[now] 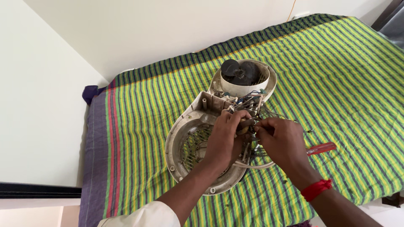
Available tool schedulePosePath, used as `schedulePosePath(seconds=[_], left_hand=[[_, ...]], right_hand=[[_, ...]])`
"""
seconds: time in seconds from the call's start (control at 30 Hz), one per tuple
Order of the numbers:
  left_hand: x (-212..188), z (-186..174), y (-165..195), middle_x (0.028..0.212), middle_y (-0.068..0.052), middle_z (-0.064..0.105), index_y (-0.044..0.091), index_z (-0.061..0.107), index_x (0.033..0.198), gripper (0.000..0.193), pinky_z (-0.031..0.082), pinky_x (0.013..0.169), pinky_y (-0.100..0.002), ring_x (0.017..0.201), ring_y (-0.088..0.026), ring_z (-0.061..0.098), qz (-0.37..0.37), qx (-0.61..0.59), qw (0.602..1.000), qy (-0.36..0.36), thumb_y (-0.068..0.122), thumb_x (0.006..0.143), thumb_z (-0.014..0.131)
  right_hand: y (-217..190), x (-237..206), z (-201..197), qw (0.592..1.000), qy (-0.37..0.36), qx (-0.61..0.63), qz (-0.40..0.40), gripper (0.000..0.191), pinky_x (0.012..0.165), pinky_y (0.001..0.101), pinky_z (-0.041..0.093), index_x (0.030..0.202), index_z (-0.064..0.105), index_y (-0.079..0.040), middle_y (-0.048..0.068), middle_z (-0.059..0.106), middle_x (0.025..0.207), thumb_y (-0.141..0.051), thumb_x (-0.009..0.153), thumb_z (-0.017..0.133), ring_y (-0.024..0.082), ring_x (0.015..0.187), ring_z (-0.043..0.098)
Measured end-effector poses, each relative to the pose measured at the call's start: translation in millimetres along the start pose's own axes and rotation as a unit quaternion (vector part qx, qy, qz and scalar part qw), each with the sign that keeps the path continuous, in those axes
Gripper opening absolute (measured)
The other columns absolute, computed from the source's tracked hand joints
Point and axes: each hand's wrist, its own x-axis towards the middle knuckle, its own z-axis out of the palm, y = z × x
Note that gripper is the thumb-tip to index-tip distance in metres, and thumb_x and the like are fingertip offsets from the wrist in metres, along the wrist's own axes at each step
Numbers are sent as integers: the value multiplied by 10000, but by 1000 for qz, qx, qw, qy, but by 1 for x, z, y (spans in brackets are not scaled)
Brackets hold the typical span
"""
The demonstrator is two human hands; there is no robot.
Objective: The person works on the internal wiring of a disassembled electric fan placed on a bed. They repeatedly connect and disconnect wires at a small terminal block, using a screwdriver to tighten the connections. The fan housing and motor are visible but not reassembled during the clip.
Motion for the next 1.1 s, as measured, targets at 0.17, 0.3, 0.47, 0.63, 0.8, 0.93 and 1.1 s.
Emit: schedulePosePath(seconds=[0.17,0.3,0.47,0.63,0.8,0.93,1.1], left_hand=[[2,2,2,1018,-72,551,200,611,1234,428,520,780,-421,964,-275,596,16,20,1000,13,70,860,773],[1,3,4,1009,-68,550,209,606,1240,428,526,772,-426,960,-276,604,7,24,1000,12,90,863,771],[-1,2,7,1028,-89,547,203,607,1229,453,514,778,-454,1000,-314,595,12,28,999,29,110,828,795],[0,1,6,1028,-78,560,203,610,1245,441,525,794,-444,1002,-301,607,10,20,999,24,91,847,764],[-1,2,4,1013,-94,556,182,618,1225,415,509,787,-452,986,-316,598,28,4,999,38,112,855,792],[-2,7,0,1022,-76,577,182,630,1233,433,524,783,-416,985,-287,618,25,-4,999,43,21,850,751],[1,10,-5,1116,-66,539,157,615,1265,458,659,832,-323,975,-202,682,-6,-192,981,-3,-70,872,676]], right_hand=[[-4,-5,2,999,14,-27,44,212,543,357,555,1006,831,-100,123,787,746,-231,844,792,191,554,715],[-6,-6,4,997,41,-37,45,192,526,352,552,991,839,-112,114,776,712,-227,841,806,182,523,698],[-5,-6,9,995,73,-31,57,154,549,342,555,925,850,-107,94,771,689,-213,817,825,181,532,699],[-1,-7,10,996,82,-3,45,173,570,312,561,918,845,-91,92,779,720,-218,801,842,163,572,724],[-3,-4,2,997,48,19,49,202,551,317,551,923,838,-81,80,781,719,-231,787,853,145,576,727],[-6,-5,-4,993,15,51,110,173,557,312,546,925,841,-55,90,792,716,-192,819,825,147,585,716],[-5,-7,-9,976,7,182,118,131,575,266,583,885,811,31,119,784,739,-81,817,809,143,605,711]])
